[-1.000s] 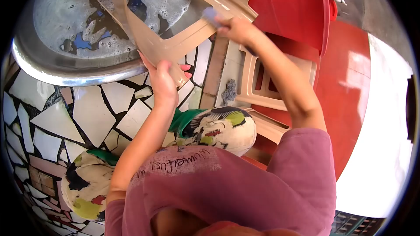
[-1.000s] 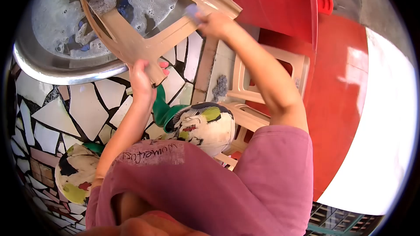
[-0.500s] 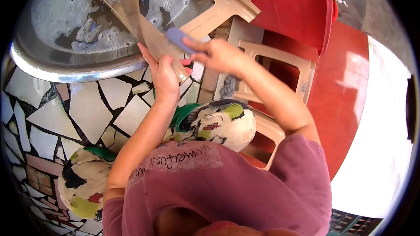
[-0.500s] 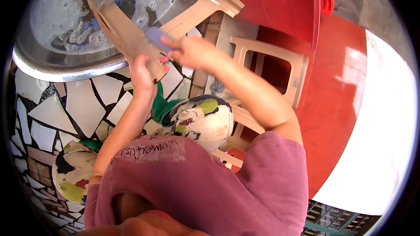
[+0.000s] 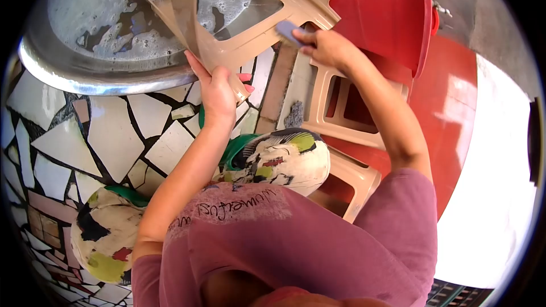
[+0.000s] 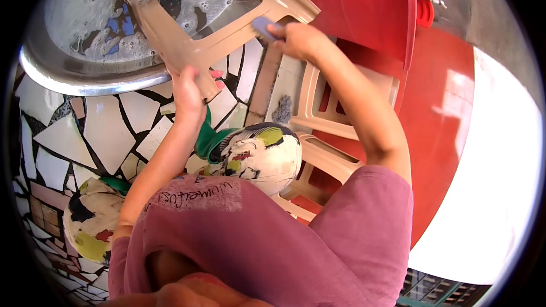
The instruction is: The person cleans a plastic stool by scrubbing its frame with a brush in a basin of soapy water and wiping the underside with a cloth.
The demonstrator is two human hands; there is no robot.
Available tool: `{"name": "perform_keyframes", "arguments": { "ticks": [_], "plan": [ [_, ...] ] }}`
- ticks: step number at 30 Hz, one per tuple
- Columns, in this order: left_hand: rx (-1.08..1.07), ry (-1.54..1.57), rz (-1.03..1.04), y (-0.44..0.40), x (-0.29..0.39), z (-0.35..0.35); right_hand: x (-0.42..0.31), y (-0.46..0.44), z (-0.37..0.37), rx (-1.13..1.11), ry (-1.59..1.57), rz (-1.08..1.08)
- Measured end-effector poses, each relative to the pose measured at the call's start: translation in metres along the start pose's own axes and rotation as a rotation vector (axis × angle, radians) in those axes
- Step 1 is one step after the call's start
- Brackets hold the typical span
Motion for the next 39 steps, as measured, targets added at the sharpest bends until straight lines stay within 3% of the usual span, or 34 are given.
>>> {"name": "perform_keyframes", "arguments": {
  "ticks": [3,9,11,12,15,17,20,22,23,25,27,29,33,35,37,39],
  "plan": [
    [0.010,-0.016,0.014,0.002,0.000,0.001,-0.052,0.039,0.017,0.088,0.014,-0.144],
    [0.023,-0.004,-0.006,0.002,0.002,0.002,-0.016,0.005,0.012,0.111,-0.034,0.126],
    [0.034,-0.004,-0.002,-0.002,0.004,0.000,-0.042,0.021,0.027,0.070,-0.084,-0.137],
    [0.042,-0.005,-0.002,-0.001,0.005,0.001,-0.066,0.040,0.024,0.088,-0.068,-0.169],
    [0.014,-0.029,-0.032,0.007,-0.007,0.006,-0.030,0.012,0.019,0.085,-0.163,-0.042],
    [0.027,-0.019,-0.014,-0.003,-0.005,0.002,0.013,-0.012,0.004,0.239,-0.030,0.126],
    [0.056,-0.032,-0.042,-0.004,0.002,-0.001,0.039,-0.031,0.009,0.384,-0.140,0.159],
    [0.050,-0.073,-0.077,-0.009,-0.004,-0.003,0.042,-0.011,0.001,0.870,-0.605,0.004],
    [0.043,-0.095,-0.087,-0.012,-0.007,-0.005,0.038,-0.020,0.011,0.869,-0.631,0.003],
    [0.023,-0.252,0.107,-0.022,0.000,-0.009,0.042,-0.040,0.038,0.844,-1.108,0.034],
    [0.009,-0.432,0.073,-0.031,0.011,-0.018,0.042,-0.085,0.068,0.746,-1.164,0.043],
    [0.119,-0.896,-0.190,-0.026,0.024,-0.024,0.040,-0.100,0.079,0.811,-1.255,0.075],
    [0.068,-1.932,0.168,-0.022,0.089,0.009,0.048,-0.118,0.081,0.647,-1.236,0.050],
    [0.098,-1.948,0.232,-0.012,0.111,0.053,0.041,-0.128,0.086,0.685,-1.431,-0.097],
    [-0.187,-2.008,0.465,-0.015,0.098,0.110,0.035,-0.134,0.093,0.697,-1.464,-0.098],
    [-0.417,-1.895,0.425,-0.040,0.059,0.128,0.035,-0.135,0.099,0.792,-1.592,-0.085]
  ]
}}
Point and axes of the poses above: each hand's wrist, its own y-axis away from the middle knuckle, its own z-axis out of the palm, x = y × z, the point moved 9 cm from there along -y, towards the middle knuckle, and after that the axes turned 4 degrees about z, right-handed, at the moved point
